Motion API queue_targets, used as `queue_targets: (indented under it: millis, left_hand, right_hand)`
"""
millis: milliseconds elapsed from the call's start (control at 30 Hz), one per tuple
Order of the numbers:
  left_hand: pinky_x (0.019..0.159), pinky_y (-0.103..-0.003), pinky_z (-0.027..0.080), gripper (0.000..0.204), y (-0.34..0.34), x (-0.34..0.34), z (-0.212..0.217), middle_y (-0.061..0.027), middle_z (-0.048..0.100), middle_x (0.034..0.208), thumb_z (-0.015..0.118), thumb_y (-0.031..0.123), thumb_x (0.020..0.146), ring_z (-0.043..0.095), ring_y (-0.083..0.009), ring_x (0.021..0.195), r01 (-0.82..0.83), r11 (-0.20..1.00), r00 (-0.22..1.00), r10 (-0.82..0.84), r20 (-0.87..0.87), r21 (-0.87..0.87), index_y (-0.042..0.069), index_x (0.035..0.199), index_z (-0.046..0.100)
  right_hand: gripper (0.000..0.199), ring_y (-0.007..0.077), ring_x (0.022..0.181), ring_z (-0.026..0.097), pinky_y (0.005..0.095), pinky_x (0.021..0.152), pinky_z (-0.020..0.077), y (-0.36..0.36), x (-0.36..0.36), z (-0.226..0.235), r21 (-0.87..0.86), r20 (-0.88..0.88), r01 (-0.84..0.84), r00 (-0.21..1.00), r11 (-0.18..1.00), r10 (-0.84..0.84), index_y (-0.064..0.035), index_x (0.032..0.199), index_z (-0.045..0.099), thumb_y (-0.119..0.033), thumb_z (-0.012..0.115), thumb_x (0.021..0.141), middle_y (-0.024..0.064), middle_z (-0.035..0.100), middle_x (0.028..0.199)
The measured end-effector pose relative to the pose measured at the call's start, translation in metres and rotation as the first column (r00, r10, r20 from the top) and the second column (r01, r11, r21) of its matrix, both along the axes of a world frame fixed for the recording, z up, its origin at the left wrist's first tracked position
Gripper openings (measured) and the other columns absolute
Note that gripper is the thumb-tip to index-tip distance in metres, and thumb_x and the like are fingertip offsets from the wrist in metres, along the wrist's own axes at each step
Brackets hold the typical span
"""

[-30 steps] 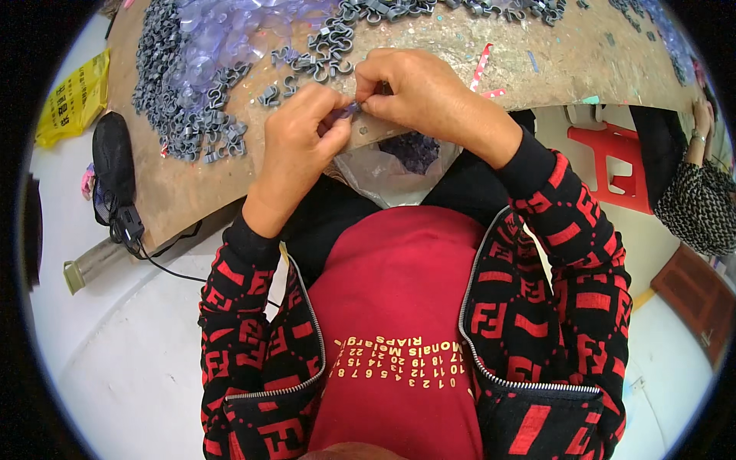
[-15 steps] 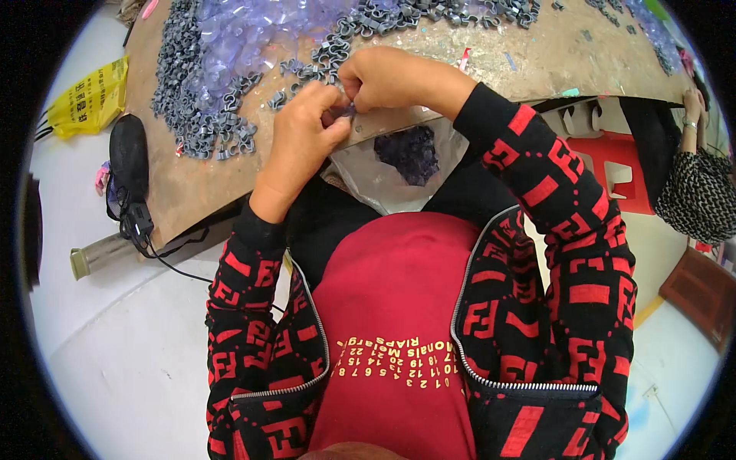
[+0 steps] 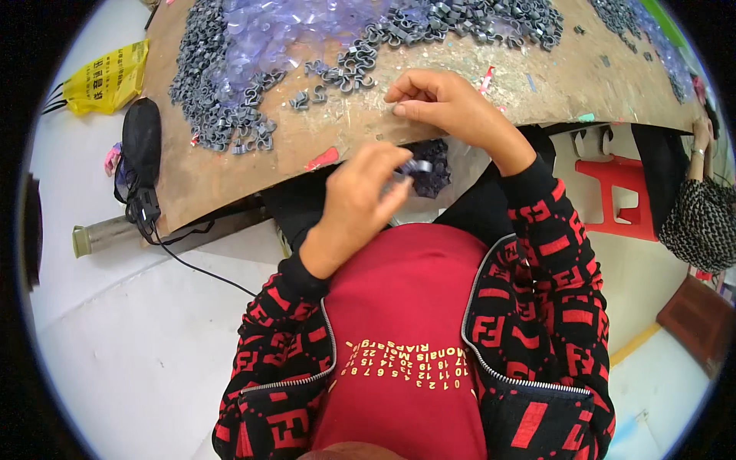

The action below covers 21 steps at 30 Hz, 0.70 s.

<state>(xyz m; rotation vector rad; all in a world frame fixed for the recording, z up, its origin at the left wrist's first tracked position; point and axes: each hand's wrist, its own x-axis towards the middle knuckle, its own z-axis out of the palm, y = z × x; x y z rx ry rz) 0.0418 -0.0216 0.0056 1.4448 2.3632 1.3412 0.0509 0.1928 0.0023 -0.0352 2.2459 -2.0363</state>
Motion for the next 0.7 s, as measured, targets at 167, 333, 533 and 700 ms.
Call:
queue_targets:
  millis: [167, 333, 533, 700]
  left_hand:
    - [0.073, -0.038, 0.051, 0.040, -0.003, -0.005, -0.005, -0.0116, 0.060, 0.100, 0.072, 0.015, 0.073, 0.061, -0.0303, 0.089, 0.031, 0.999, 0.999, -0.031, 0.039, -0.007, 0.006, 0.110, 0.060]
    - [0.072, -0.038, 0.049, 0.028, -0.024, -0.075, 0.007, -0.0122, 0.063, 0.098, 0.069, 0.011, 0.077, 0.061, -0.0303, 0.086, -0.311, 0.950, 0.936, 0.312, -0.164, 0.032, 0.005, 0.104, 0.063]
    - [0.073, -0.038, 0.049, 0.023, -0.013, -0.132, 0.002, -0.0101, 0.062, 0.093, 0.068, 0.007, 0.076, 0.061, -0.0290, 0.083, -0.418, 0.908, 0.870, 0.411, -0.272, 0.034, 0.008, 0.098, 0.066]
    - [0.070, -0.040, 0.049, 0.015, 0.011, -0.149, -0.002, -0.0102, 0.063, 0.091, 0.066, 0.011, 0.079, 0.062, -0.0315, 0.079, -0.343, 0.939, 0.864, 0.316, -0.392, 0.003, 0.008, 0.093, 0.068]
  right_hand:
    - [0.016, 0.0019, 0.079, 0.052, 0.0194, 0.069, 0.0433, -0.007, 0.004, 0.009, 0.199, 0.025, 0.036, 0.999, 0.979, -0.042, -0.0019, 0.102, 0.063, -0.013, 0.061, 0.090, -0.0046, 0.058, 0.086]
    - [0.018, 0.0078, 0.079, 0.056, 0.0229, 0.069, 0.0455, -0.019, 0.000, -0.004, 0.324, -0.150, 0.229, 0.970, 0.918, -0.190, -0.0013, 0.103, 0.062, -0.011, 0.062, 0.087, 0.0000, 0.061, 0.089]
    - [0.021, 0.0274, 0.071, 0.057, 0.0355, 0.063, 0.0461, -0.040, -0.029, -0.010, 0.602, -0.573, 0.489, 0.815, 0.631, -0.085, -0.0090, 0.098, 0.063, -0.011, 0.068, 0.078, 0.0094, 0.056, 0.089]
    - [0.017, 0.0291, 0.072, 0.058, 0.0382, 0.063, 0.0454, -0.040, -0.035, -0.013, 0.627, -0.573, 0.507, 0.814, 0.591, -0.092, -0.0088, 0.091, 0.062, -0.013, 0.070, 0.077, 0.0087, 0.056, 0.087]
